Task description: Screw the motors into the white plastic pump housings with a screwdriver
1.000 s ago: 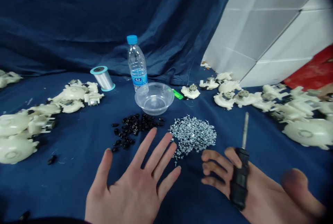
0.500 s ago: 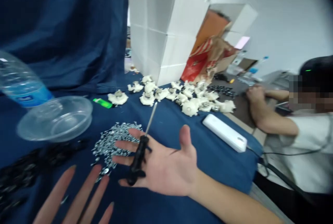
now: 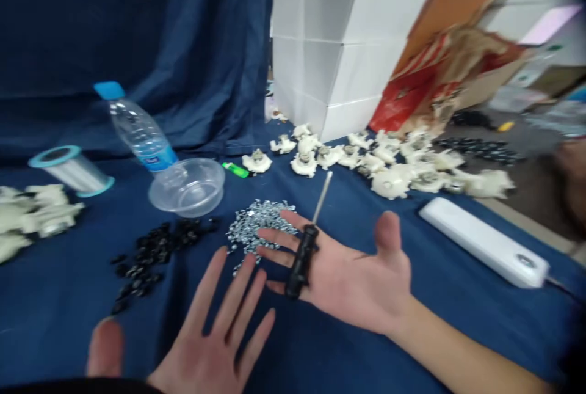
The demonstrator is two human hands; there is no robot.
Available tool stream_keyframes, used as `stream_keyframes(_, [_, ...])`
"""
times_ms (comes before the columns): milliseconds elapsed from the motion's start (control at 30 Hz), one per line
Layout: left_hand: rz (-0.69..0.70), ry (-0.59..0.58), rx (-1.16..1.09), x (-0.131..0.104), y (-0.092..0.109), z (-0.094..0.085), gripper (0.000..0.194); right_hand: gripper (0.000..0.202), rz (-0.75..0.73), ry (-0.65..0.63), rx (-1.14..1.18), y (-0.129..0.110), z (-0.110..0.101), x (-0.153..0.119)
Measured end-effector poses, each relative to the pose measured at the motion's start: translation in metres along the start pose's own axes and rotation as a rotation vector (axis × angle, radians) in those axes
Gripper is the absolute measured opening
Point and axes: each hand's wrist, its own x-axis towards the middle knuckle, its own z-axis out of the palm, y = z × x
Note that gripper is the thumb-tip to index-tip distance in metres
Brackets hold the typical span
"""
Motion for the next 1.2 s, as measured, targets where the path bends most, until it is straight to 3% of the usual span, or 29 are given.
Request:
stream_keyframes(67, [0.065,-0.088,-0.118,0.003,0.001,0.012,0.095,0.104,0.03,0.003,-0.013,0.0,-0.001,0.001])
stream_keyframes(167, [0.077,-0.089,-0.178,0.006,0.001,0.019,0.095,0.104,0.063,-0.009,-0.037,0.0,-0.003,0.001])
stream_keyframes(367, [0.061,-0.097,-0.184,0.002,0.002,0.019,0.094,0.091,0.051,-0.09,0.02,0.001,-0.003,0.002])
stream_keyframes(567, [0.072,-0.084,-0.177,0.003,0.002,0.021,0.095,0.092,0.042,-0.14,0.041,0.002,-0.005,0.003])
stream_keyframes(1200, [0.081,-0.199,-0.188,0.006,0.0,0.022,0.1,0.069,0.06,-0.089,0.019,0.004,0.001,0.004])
